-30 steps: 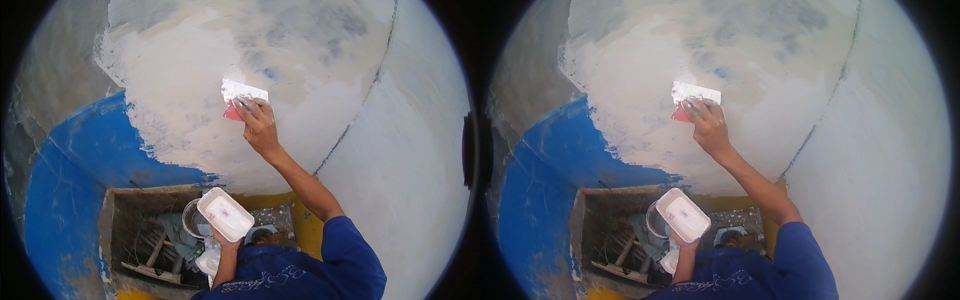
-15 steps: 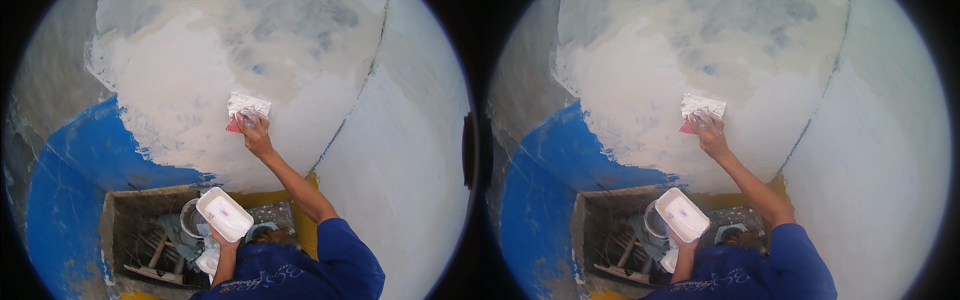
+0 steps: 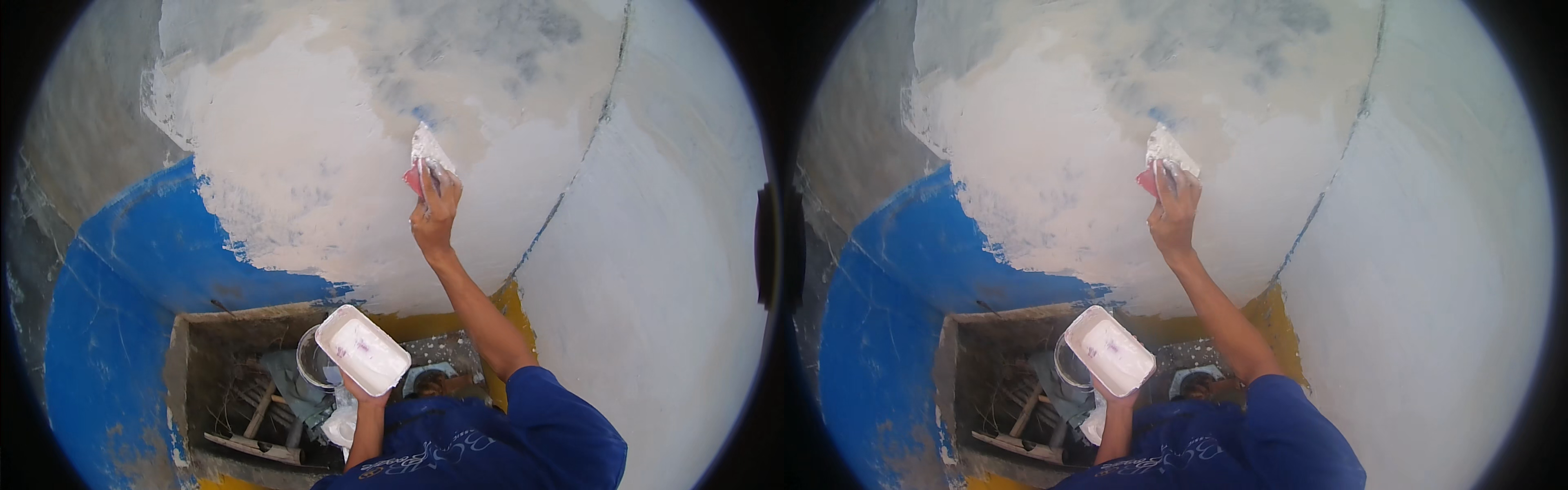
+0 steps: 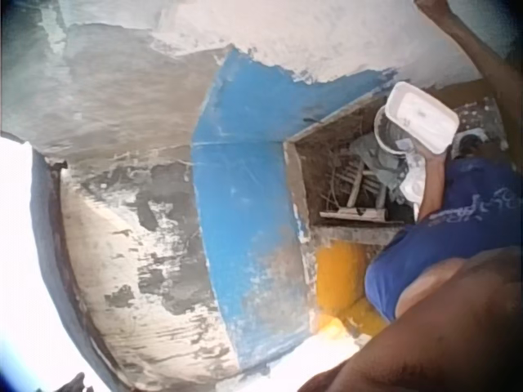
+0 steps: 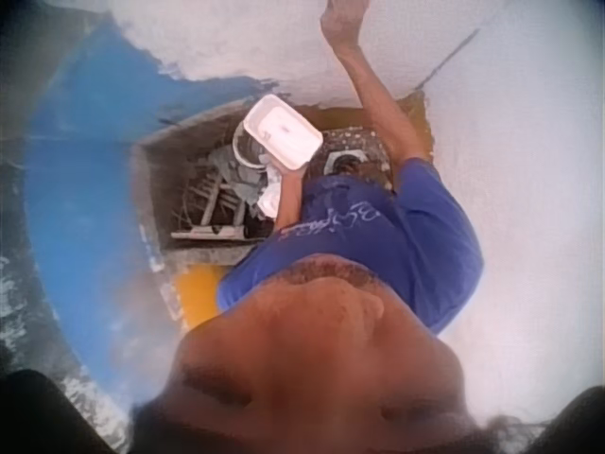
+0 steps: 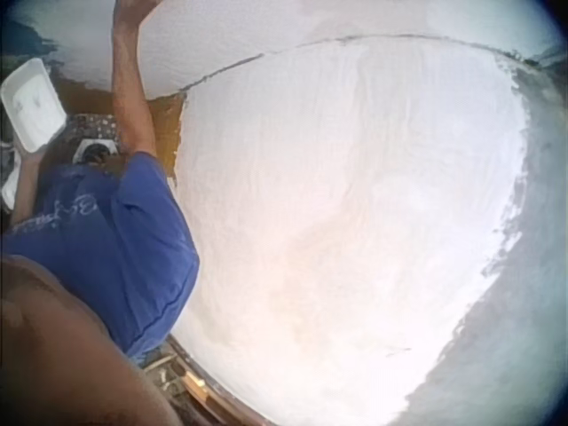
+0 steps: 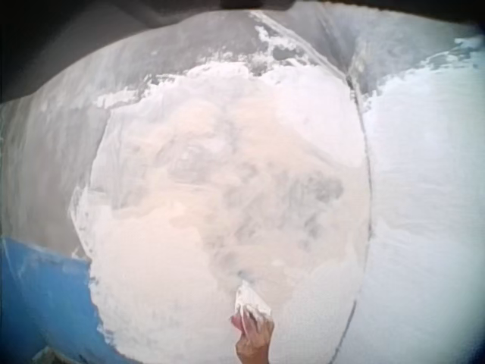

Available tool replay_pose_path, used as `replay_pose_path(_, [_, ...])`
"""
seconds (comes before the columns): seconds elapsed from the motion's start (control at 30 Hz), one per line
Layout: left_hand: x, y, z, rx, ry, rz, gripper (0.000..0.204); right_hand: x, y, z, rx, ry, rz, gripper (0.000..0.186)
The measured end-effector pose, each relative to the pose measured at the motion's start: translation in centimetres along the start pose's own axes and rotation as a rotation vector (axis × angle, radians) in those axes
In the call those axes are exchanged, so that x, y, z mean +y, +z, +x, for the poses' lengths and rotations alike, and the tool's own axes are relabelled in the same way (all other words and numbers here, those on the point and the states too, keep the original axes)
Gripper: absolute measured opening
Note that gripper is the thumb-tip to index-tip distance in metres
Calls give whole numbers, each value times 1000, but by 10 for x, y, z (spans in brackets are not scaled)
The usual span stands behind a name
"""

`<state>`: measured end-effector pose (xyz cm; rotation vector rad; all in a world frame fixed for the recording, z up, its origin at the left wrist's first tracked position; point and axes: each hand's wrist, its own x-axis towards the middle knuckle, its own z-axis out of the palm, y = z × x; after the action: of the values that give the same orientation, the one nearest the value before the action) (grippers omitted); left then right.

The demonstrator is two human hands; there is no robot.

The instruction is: The person applies plaster to a wall using a putty knife. They scoop plaster from a small container and spread it onto the wall with broad strokes, smoothing the surface.

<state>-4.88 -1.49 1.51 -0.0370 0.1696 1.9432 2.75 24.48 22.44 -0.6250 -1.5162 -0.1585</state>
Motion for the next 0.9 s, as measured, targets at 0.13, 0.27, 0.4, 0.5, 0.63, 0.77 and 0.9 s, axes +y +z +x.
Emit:
replay_pose_path(0.13, [1, 3, -4, 20, 0, -19, 68, -29, 15, -21, -169, -73, 257, 67])
replay_pose_path(0.27, [10, 4, -5, -35, 30, 26, 64, -17, 10, 3, 52, -84, 40, 64])
replay_pose_path(0.4, [11, -5, -4, -32, 12, 57, 63, 13, 36, 11, 61, -54, -183, 64])
replay_pose_path(0.5, [16, -5, -2, -18, 36, 53, 63, -10, 47, -16, -161, -93, -43, 62])
replay_pose_path(0.63, [16, -1, -2, -25, 13, 29, 63, -17, 1, -26, -70, -83, 118, 58])
replay_pose_path(0.77, [20, -4, 0, -7, 0, 16, 63, 23, -46, 23, 320, 160, -89, 42])
replay_pose_path(0.9, [19, -2, 5, -34, -5, 33, 63, 47, -27, 23, 271, 209, -134, 47])
